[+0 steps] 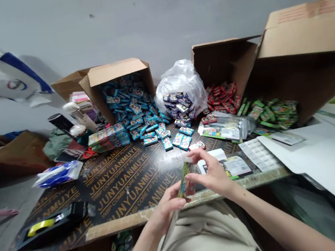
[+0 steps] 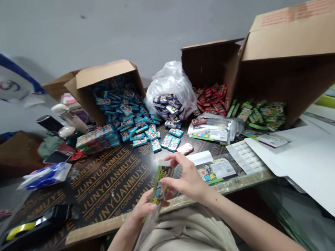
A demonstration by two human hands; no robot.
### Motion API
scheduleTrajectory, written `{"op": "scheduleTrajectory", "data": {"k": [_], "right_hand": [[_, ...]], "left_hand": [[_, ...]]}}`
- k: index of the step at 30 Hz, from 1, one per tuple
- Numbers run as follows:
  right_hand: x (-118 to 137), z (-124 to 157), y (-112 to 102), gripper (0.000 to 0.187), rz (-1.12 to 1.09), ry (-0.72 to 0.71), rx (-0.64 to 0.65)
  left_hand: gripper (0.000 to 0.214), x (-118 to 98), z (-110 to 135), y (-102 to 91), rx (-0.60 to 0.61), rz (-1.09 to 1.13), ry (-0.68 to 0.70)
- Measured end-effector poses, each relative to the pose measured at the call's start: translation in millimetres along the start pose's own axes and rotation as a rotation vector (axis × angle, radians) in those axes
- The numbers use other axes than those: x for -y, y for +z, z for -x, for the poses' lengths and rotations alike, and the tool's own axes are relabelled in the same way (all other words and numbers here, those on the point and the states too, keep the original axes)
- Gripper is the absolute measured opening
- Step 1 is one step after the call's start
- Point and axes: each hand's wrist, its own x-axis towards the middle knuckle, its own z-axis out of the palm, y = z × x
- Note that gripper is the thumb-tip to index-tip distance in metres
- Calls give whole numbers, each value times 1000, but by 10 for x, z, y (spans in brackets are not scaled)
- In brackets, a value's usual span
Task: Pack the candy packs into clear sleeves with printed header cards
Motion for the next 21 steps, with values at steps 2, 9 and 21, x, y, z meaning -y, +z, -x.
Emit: {"op": "scheduleTrajectory", "data": {"k": [2, 9, 21], "right_hand": [[-13, -18, -35, 30, 10, -58, 93], [-46, -18, -118, 27, 71, -291, 570], [-307, -78, 143, 80, -308, 79, -93]], "left_hand": [[60, -4, 5, -10, -19, -21, -12], [72, -47, 45, -60, 20, -174, 54], [28, -95, -69, -45, -321, -161, 60]]}}
